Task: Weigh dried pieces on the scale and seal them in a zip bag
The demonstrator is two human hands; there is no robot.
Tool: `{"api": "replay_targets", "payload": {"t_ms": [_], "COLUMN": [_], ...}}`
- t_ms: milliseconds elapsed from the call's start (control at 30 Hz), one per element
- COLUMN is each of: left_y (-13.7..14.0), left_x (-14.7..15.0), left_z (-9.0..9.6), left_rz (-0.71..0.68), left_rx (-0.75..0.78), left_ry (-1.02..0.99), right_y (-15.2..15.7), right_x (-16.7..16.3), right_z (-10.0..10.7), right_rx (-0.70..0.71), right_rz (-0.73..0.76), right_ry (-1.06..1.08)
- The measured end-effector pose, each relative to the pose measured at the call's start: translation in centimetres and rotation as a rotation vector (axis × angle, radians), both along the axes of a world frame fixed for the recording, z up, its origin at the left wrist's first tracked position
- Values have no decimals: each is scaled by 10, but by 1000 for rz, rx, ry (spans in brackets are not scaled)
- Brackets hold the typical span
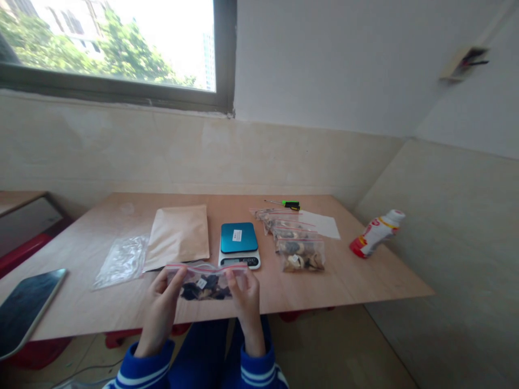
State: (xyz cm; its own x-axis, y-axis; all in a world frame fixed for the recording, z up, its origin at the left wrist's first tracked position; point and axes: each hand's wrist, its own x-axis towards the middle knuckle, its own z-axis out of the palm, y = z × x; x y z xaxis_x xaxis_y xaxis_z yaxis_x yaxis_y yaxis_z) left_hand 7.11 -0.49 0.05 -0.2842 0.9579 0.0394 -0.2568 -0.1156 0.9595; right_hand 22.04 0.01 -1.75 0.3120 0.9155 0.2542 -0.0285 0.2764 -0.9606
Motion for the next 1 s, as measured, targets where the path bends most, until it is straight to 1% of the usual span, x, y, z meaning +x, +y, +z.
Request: {"api": "replay_targets", "payload": {"t_ms": [133,300,400,500,667,733,833,1000], "left_y": [2,3,4,4,5,4,3,1], "left_x": [-1,-7,-10,-10,-8,-7,-5,-1], "left_z": [-6,-13,-17,-19,-14,-11,-11,-11], "left_rz": [-27,-131,-140,-149,-133,-138,-111,6], "left_rx": [5,11,-4,-18,-10,11,54,74], "left_ry": [-34,45,105,102,73,81,98,139], "right_y": [-1,-3,-4,-5,-5,-5,-4,-1], "right_x": [2,6,5,3,3,5,5,1], "right_z": [5,6,6,7,9,7,5,3], "right_rx": [66,90,92,89,48,29,38,115], "right_rz": [99,95,77,80,199,217,180,94], "right_ry": [-40,-13,-31,-55,-67,-63,-66,-116]}}
